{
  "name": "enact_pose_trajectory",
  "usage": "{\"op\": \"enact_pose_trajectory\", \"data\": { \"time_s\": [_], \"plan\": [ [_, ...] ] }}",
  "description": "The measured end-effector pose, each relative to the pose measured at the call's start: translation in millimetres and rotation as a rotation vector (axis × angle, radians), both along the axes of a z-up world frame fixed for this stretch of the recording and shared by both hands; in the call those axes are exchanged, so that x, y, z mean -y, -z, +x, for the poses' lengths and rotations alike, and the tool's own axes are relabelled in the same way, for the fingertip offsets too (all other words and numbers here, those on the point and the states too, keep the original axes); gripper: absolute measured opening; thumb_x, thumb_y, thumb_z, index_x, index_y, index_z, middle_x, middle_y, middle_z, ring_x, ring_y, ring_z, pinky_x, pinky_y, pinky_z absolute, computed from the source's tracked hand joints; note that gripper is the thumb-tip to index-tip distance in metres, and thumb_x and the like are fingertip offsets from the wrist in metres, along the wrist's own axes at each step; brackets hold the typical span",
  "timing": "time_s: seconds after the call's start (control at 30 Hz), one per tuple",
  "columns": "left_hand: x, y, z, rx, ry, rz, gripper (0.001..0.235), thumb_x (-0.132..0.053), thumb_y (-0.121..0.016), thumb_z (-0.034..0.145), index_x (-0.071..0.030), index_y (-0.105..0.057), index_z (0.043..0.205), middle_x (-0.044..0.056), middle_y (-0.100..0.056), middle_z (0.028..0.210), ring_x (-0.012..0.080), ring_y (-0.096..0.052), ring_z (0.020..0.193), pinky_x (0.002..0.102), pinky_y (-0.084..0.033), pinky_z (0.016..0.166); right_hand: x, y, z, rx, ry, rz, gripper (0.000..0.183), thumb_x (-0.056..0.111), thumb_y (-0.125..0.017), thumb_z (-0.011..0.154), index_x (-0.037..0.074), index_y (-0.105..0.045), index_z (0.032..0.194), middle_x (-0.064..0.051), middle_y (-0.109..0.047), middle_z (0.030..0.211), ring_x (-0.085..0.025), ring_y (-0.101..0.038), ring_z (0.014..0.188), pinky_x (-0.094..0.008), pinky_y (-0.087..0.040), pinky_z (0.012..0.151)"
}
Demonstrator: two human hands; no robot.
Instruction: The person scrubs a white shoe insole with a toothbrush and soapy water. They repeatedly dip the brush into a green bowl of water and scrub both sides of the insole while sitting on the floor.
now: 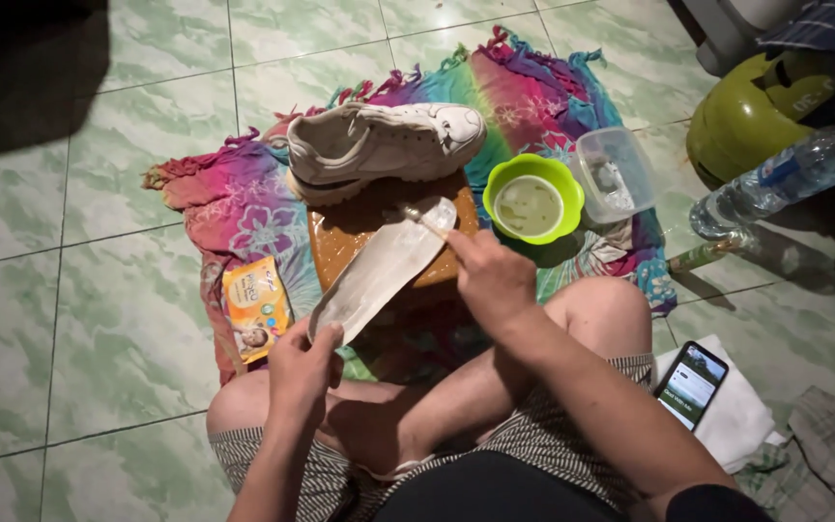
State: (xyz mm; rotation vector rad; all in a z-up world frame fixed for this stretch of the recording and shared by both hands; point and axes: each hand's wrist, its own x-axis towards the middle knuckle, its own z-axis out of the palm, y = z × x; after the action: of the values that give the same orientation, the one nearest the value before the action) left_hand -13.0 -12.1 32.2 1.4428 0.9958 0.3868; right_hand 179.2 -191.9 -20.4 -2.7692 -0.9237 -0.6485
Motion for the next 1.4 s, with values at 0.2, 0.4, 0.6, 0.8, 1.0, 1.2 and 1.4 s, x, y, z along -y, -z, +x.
{"op": "enact_pose_trajectory", "data": {
  "time_s": [0.2,0.4,0.6,0.8,1.0,1.2,1.4],
  "plan": [
    [-18.7,8.5,-22.9,0.043,-0.080,-0.303,0.020,-0.001,-0.060,0.095,0.010,-0.063,0.111,0.017,-0.058,0.082,0.0237,-0.056,0.056,0.031,-0.047,0.046,26.7,-24.0,3.5,-0.130,-0.036,0.269,0.022,0.021,-0.066,0.093,0.025,-0.078,0.111,-0.001,-0.069,0.084,-0.026,-0.064,0.059,-0.039,-0.051,0.052],
    [-24.6,4.8,-31.9,0.042,-0.121,-0.274,0.012,-0.005,-0.061,0.094,0.005,-0.061,0.102,0.015,-0.060,0.078,0.0197,-0.056,0.055,0.028,-0.042,0.044,34.3,-48.6,-22.7,-0.125,-0.139,0.374,0.038,0.005,-0.068,0.091,0.025,-0.077,0.123,0.000,-0.057,0.074,-0.015,-0.045,0.046,-0.032,-0.040,0.039],
    [-18.6,-3.5,-28.2,0.107,-0.092,-0.252,0.015,-0.004,-0.058,0.094,0.007,-0.063,0.104,0.012,-0.057,0.071,0.0185,-0.054,0.051,0.027,-0.042,0.043,22.0,-25.3,-46.9,-0.045,-0.245,0.231,0.037,0.004,-0.062,0.089,0.020,-0.071,0.121,0.001,-0.057,0.071,-0.010,-0.037,0.043,-0.026,-0.030,0.034],
    [-12.3,-16.3,-28.9,0.077,-0.071,-0.230,0.016,-0.003,-0.057,0.095,0.009,-0.061,0.105,0.015,-0.058,0.076,0.0204,-0.054,0.055,0.029,-0.043,0.047,34.4,-27.3,-14.6,-0.070,-0.091,0.349,0.026,0.011,-0.072,0.087,0.018,-0.079,0.111,-0.002,-0.061,0.079,-0.025,-0.057,0.054,-0.037,-0.044,0.046],
    [-18.5,-11.4,-20.7,0.153,-0.070,-0.058,0.037,-0.005,-0.060,0.092,0.005,-0.060,0.129,0.015,-0.066,0.099,0.0174,-0.060,0.076,0.027,-0.053,0.069,35.9,-38.5,-27.1,-0.176,-0.142,0.453,0.020,0.010,-0.072,0.090,0.011,-0.078,0.109,-0.002,-0.066,0.083,-0.022,-0.061,0.059,-0.034,-0.046,0.050],
    [-19.9,6.5,25.2,0.588,-0.343,-0.218,0.024,0.000,-0.071,0.090,-0.005,-0.062,0.111,0.002,-0.058,0.081,0.0050,-0.056,0.061,0.017,-0.047,0.053,37.0,-3.2,-49.2,-0.155,-0.050,0.322,0.013,0.035,-0.072,0.093,0.038,-0.076,0.105,0.006,-0.061,0.075,-0.018,-0.070,0.068,-0.033,-0.058,0.057],
    [-13.6,39.4,60.7,0.123,-0.274,-0.082,0.038,-0.025,-0.081,0.088,0.009,-0.067,0.096,0.020,-0.066,0.076,0.0240,-0.067,0.058,0.039,-0.058,0.052,35.9,-3.6,-52.3,-0.108,-0.066,0.301,0.011,0.039,-0.070,0.094,0.041,-0.075,0.103,0.008,-0.058,0.074,-0.017,-0.069,0.064,-0.032,-0.059,0.058]
  ]
}}
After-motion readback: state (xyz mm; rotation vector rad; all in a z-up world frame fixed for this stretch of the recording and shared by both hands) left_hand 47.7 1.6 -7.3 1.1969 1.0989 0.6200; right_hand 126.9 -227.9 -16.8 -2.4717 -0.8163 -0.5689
